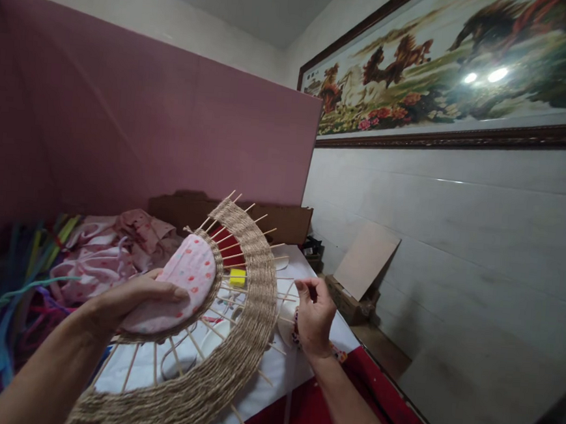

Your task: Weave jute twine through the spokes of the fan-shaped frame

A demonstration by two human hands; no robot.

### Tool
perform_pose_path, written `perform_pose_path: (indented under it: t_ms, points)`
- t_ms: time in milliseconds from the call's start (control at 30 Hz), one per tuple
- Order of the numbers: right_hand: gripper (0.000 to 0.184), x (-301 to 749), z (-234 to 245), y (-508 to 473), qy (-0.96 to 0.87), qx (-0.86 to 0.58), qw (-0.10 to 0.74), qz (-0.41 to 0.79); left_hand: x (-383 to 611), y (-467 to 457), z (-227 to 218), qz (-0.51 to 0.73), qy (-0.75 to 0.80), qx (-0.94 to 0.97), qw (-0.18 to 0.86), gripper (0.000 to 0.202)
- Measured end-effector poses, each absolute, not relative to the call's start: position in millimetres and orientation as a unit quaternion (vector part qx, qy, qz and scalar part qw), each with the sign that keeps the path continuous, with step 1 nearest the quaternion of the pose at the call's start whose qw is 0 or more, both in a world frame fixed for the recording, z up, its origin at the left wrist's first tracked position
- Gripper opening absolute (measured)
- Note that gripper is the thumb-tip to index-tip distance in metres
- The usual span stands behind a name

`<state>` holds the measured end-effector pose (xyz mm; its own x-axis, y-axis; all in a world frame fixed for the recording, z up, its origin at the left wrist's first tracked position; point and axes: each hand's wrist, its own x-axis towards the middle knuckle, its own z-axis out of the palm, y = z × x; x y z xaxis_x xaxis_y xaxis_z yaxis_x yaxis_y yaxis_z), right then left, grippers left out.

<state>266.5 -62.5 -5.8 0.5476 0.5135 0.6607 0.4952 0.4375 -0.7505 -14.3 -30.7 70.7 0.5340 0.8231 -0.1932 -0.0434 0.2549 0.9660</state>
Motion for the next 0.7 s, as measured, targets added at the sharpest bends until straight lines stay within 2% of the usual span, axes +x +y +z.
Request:
perform_pose_path:
  t_ms: [133,300,700]
  points:
    - [0.017,267,-4,-65,-0.494,-0.517,0.699,0.001,-9,-34,73,0.296,0.391,0.540,0.684,0.006]
    - [0.017,274,-1,-62,-0.508,-0.491,0.707,0.033,-11,-34,70,0.279,0.354,0.547,0.706,0.012]
    - [0.023,284,-3,-48,-0.404,-0.321,0.732,0.444,-5,-37,73,0.279,0.341,0.536,0.720,0.015]
